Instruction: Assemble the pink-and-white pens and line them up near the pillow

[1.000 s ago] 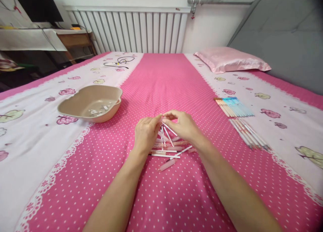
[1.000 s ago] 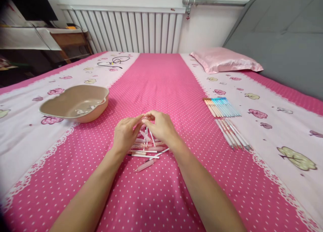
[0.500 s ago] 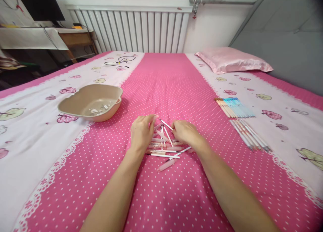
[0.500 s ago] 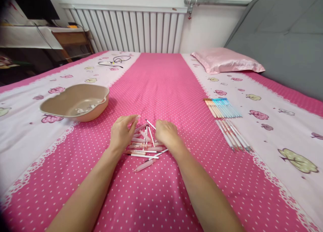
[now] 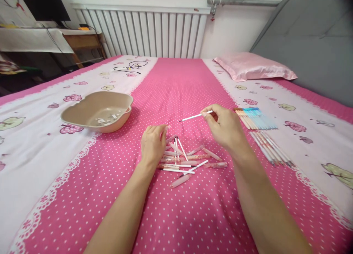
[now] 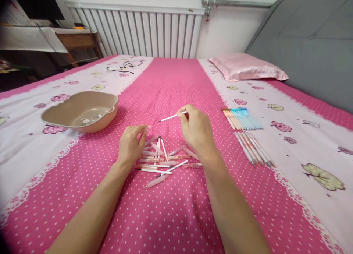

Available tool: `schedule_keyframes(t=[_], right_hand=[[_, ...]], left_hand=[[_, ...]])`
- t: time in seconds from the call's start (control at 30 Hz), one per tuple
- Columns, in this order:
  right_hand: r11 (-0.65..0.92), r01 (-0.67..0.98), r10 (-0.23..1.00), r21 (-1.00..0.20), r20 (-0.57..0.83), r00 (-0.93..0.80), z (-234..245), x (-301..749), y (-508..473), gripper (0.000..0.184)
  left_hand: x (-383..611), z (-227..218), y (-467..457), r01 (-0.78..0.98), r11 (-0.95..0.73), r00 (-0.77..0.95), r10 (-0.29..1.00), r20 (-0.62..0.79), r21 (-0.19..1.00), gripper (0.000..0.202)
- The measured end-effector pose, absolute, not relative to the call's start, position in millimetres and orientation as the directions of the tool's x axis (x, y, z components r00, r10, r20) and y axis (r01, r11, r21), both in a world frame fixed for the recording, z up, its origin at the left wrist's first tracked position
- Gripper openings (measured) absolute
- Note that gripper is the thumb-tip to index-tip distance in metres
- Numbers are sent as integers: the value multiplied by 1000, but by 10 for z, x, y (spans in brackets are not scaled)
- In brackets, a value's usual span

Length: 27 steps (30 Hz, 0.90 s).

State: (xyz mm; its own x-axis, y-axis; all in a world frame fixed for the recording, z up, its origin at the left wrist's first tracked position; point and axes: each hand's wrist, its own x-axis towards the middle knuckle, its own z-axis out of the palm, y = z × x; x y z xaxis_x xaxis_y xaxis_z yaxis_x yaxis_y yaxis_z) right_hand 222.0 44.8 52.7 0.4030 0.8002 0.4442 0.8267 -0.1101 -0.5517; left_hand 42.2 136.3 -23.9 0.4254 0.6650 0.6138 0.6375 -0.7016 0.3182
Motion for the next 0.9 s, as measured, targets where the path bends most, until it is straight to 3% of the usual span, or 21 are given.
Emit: schedule_keyframes(t=[0.17, 0.9], right_hand=[[5, 800, 803, -600, 479, 354, 538, 2194, 433, 20], [6, 780, 854, -625, 409, 321, 467, 2052, 511, 15]], left_hand=[[423, -244, 1368, 622, -720, 423, 641, 641, 309, 23], [454, -232, 1314, 446, -835, 537, 538, 650, 323, 23]])
